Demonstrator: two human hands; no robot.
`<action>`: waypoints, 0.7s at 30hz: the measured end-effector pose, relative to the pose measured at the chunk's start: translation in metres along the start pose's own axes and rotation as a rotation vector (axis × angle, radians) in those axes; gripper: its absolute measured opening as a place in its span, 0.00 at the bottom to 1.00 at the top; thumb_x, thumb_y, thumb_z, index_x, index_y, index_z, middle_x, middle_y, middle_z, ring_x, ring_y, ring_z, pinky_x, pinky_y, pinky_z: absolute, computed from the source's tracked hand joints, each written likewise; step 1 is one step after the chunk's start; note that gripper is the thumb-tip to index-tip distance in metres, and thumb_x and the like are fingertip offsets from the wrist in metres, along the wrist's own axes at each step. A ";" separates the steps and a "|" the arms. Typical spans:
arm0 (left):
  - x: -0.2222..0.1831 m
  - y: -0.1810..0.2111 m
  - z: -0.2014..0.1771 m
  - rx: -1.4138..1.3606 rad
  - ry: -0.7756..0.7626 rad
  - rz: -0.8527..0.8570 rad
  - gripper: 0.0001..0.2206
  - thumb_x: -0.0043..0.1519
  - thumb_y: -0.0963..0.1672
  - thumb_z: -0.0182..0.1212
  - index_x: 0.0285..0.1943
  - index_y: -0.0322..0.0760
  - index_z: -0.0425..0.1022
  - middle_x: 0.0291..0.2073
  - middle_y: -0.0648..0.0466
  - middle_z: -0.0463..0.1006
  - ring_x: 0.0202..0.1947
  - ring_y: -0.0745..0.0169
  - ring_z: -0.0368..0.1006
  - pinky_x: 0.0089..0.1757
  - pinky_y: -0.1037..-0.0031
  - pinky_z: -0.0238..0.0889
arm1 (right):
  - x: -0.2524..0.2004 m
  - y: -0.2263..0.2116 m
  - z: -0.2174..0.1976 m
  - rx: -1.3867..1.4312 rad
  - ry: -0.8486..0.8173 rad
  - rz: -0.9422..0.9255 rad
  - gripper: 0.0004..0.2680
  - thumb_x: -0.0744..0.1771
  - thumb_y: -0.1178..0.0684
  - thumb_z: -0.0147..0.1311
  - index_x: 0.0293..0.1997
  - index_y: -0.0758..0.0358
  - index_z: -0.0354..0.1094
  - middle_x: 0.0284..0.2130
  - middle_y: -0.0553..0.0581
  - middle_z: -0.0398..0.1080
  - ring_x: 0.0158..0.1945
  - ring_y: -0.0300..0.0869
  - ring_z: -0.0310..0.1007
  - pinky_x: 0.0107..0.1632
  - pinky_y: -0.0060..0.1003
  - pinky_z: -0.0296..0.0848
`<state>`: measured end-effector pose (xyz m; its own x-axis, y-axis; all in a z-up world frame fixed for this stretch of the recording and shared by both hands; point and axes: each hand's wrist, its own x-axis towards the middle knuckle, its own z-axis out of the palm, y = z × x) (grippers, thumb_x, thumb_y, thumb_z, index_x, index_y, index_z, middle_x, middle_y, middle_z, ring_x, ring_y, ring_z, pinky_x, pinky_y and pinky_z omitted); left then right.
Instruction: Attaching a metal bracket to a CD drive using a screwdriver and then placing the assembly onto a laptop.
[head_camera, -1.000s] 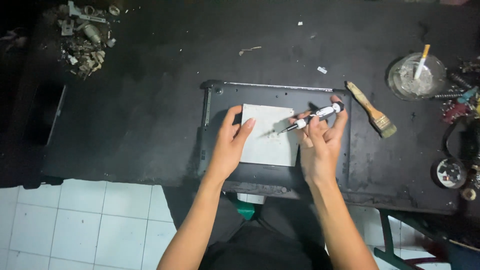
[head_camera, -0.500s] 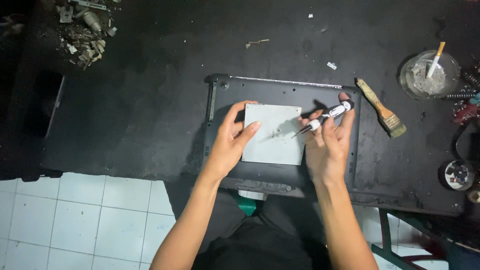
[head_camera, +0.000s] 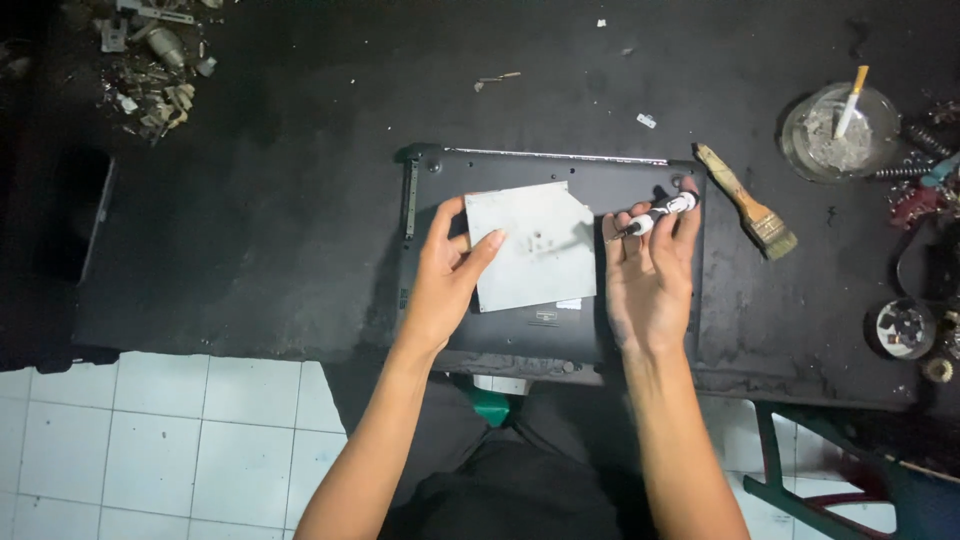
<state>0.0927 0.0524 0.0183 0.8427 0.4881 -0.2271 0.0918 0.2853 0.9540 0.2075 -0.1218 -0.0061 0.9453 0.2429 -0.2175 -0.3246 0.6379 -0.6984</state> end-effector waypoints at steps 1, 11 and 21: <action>-0.001 0.005 0.002 0.001 -0.003 0.000 0.23 0.66 0.45 0.63 0.68 0.38 0.61 0.44 0.37 0.82 0.39 0.58 0.80 0.44 0.63 0.78 | -0.001 -0.001 0.002 0.001 0.002 -0.002 0.23 0.70 0.47 0.52 0.74 0.48 0.48 0.45 0.53 0.71 0.48 0.38 0.81 0.67 0.40 0.76; -0.005 0.021 0.003 -0.001 -0.014 -0.041 0.25 0.62 0.45 0.68 0.66 0.31 0.69 0.44 0.38 0.83 0.41 0.55 0.81 0.46 0.59 0.78 | 0.000 0.002 -0.002 0.025 0.017 0.006 0.23 0.70 0.47 0.53 0.75 0.43 0.48 0.44 0.55 0.72 0.48 0.41 0.81 0.68 0.42 0.77; -0.005 0.022 0.006 0.154 0.049 -0.106 0.30 0.67 0.50 0.59 0.73 0.26 0.62 0.42 0.44 0.82 0.38 0.63 0.75 0.34 0.75 0.70 | 0.001 -0.001 -0.006 0.061 0.063 0.010 0.22 0.70 0.47 0.52 0.74 0.44 0.51 0.45 0.56 0.73 0.49 0.40 0.81 0.70 0.42 0.76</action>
<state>0.0936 0.0514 0.0414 0.7975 0.5029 -0.3334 0.2618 0.2095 0.9421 0.2095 -0.1265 -0.0092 0.9416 0.2043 -0.2678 -0.3333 0.6794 -0.6537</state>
